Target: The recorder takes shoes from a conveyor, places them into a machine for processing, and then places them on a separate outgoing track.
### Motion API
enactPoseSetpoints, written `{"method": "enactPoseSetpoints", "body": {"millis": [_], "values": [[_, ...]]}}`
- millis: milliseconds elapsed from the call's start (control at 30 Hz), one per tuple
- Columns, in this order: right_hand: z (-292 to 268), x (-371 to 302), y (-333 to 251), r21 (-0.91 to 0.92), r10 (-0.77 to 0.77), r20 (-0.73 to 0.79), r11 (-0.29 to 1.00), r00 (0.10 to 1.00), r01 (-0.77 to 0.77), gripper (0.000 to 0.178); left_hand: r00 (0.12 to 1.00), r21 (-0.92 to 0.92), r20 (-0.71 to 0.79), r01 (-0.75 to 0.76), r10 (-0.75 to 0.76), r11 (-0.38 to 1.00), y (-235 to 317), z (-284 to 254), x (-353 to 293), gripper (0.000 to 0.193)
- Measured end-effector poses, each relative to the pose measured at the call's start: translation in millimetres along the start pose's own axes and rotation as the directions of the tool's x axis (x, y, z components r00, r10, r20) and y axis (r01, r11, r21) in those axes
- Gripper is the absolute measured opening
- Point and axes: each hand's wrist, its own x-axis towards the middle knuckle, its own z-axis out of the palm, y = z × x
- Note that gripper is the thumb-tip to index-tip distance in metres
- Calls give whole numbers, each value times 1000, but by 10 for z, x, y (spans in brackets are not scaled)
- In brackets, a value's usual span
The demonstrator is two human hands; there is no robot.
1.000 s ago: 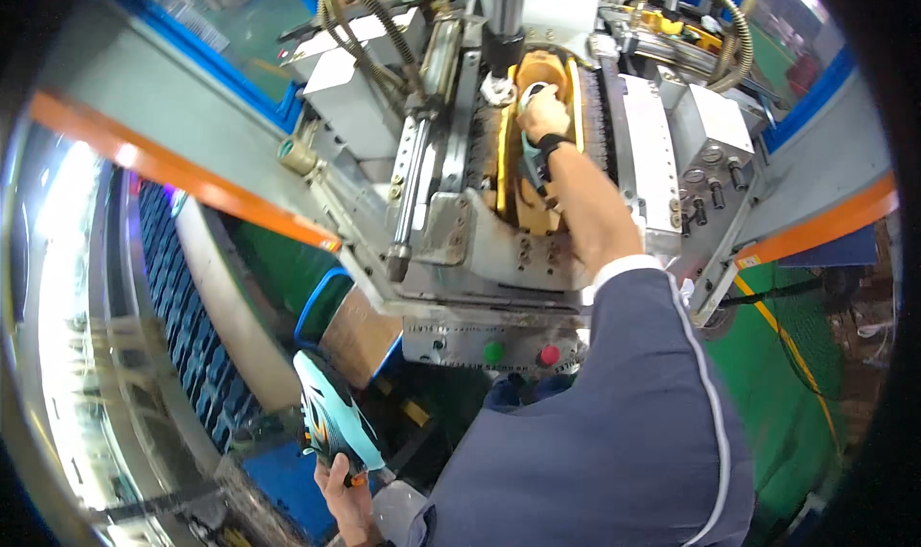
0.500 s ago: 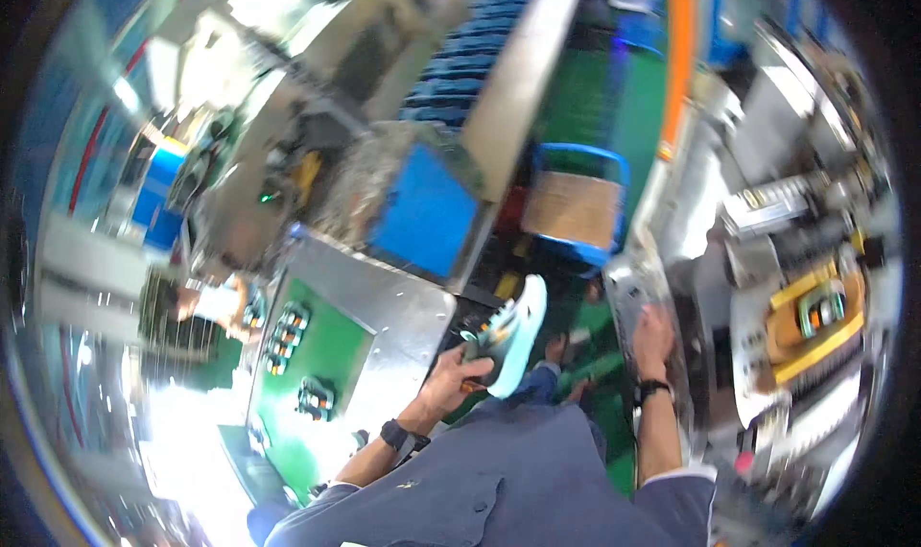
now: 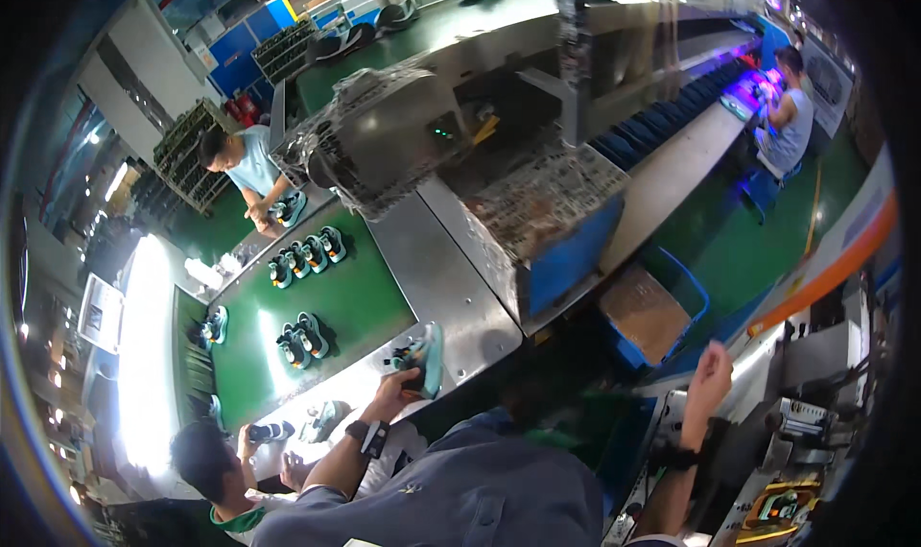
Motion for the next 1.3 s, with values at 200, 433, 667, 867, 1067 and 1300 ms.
{"method": "enactPoseSetpoints", "body": {"millis": [200, 433, 667, 867, 1067, 1300], "values": [[1041, 1935, -2787, 13, -554, 232, 824, 800, 567, 14, 934, -9, -349, -88, 79, 996, 461, -1476, 1373, 28], [3236, 2970, -5625, 146, -785, 517, 474, 342, 868, 23, 484, 658, -585, -185, 651, 730, 812, -2516, 2290, 53], [5498, 2951, -7367, -94, -630, 751, 198, 200, 976, 69, 379, 547, -791, 91, 479, 832, 1041, -2371, 2605, 67], [6699, 3040, -7513, 77, -741, 671, 40, -22, 996, 67, 254, 510, -825, -48, 505, 859, 1036, -2306, 2645, 61], [6268, 2899, -7198, 155, -579, 767, 586, 277, 795, 52, 298, 531, -767, -202, 568, 823, 777, -2484, 2765, 56], [6215, 3741, -6419, 188, -677, 640, 597, 364, 780, 46, 483, 675, -508, -291, 713, 678, 652, -2909, 2757, 68]]}}
